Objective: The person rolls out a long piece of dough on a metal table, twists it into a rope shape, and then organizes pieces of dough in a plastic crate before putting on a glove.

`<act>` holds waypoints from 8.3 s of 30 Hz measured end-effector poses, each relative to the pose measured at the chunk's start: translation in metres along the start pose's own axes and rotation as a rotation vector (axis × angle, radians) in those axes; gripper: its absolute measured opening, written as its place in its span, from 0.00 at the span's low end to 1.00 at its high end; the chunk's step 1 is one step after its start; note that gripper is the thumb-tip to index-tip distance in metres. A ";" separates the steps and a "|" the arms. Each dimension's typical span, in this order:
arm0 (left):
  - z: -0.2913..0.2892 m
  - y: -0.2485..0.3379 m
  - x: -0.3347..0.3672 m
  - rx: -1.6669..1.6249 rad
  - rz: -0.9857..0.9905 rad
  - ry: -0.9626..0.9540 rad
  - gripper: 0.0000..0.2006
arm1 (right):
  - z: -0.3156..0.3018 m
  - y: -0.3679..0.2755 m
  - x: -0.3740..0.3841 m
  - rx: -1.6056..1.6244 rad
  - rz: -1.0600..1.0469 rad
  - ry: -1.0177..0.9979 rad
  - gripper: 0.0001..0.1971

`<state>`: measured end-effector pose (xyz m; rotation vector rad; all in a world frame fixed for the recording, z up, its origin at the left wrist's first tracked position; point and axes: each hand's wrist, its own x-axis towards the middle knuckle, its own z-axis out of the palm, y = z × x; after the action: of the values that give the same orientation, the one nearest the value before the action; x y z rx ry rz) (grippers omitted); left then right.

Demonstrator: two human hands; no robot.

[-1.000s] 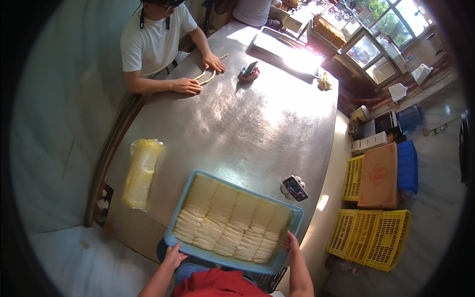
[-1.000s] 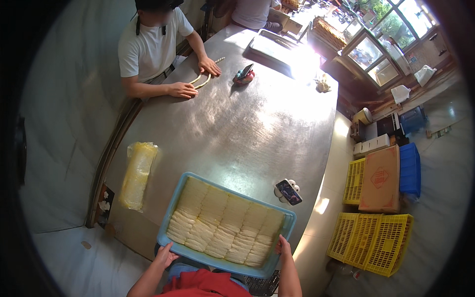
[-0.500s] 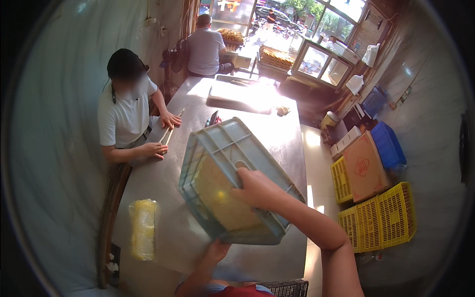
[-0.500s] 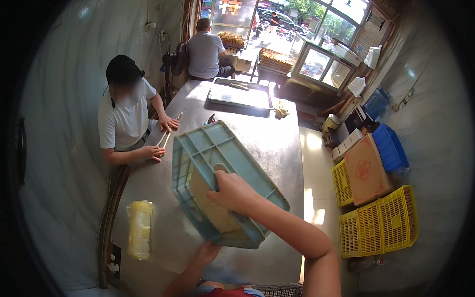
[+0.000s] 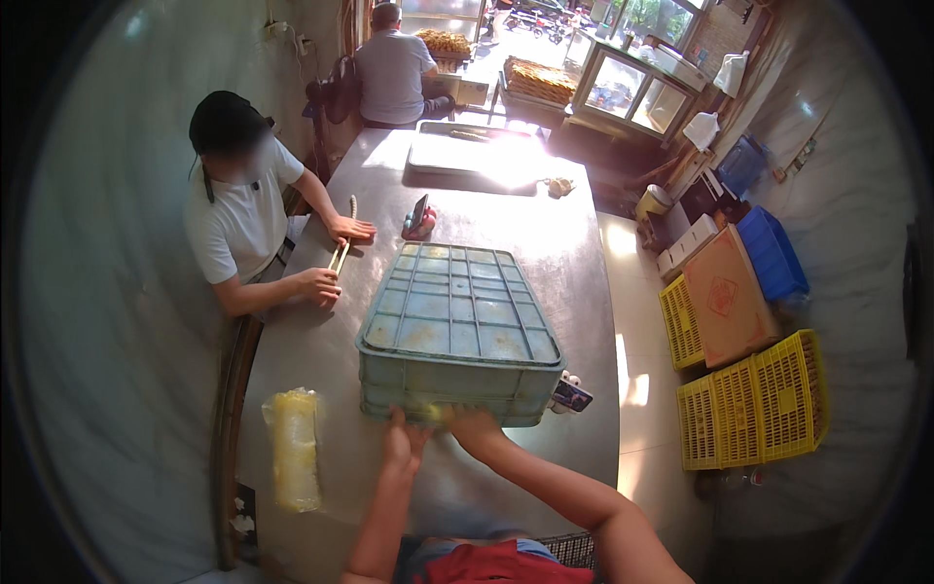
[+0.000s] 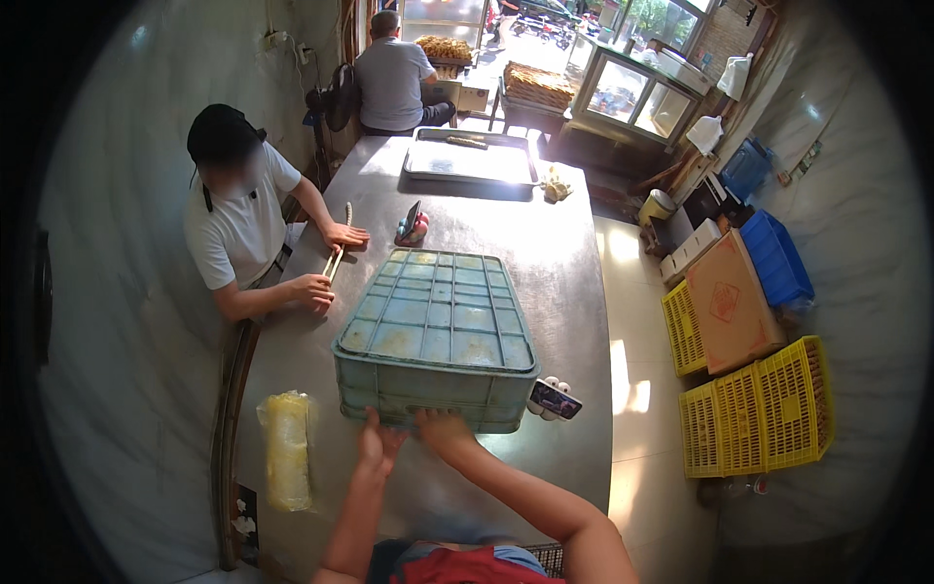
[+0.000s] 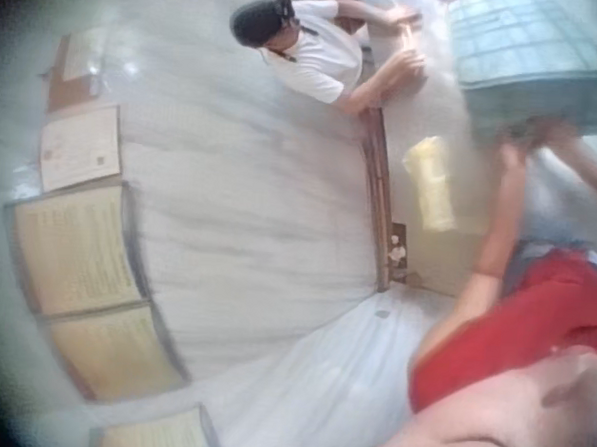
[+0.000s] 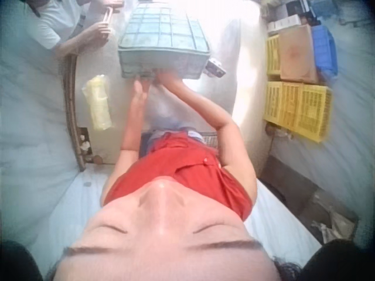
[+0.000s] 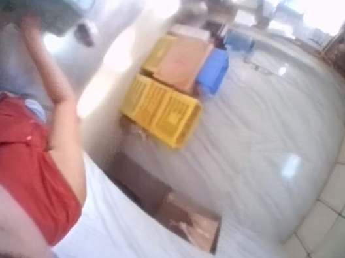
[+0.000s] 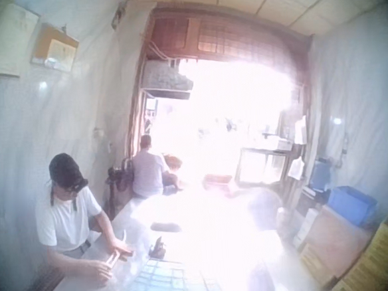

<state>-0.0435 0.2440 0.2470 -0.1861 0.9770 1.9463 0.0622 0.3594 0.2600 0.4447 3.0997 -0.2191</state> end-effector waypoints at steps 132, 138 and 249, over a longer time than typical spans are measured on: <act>0.209 -0.237 -0.396 1.158 -0.135 -1.610 0.23 | 0.025 -0.012 -0.679 1.613 1.480 1.542 0.10; 0.130 -0.266 -0.264 1.226 -0.290 -1.137 0.17 | 0.125 0.012 -0.736 1.950 1.636 1.736 0.19; -0.178 -0.257 -0.075 2.380 -0.187 -0.570 0.23 | 0.332 -0.336 -0.783 1.913 2.503 0.393 0.15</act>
<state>0.1577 0.1375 0.0202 1.3838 1.9254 -0.2890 0.7142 -0.2244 -0.0047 -2.2533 0.4882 1.6506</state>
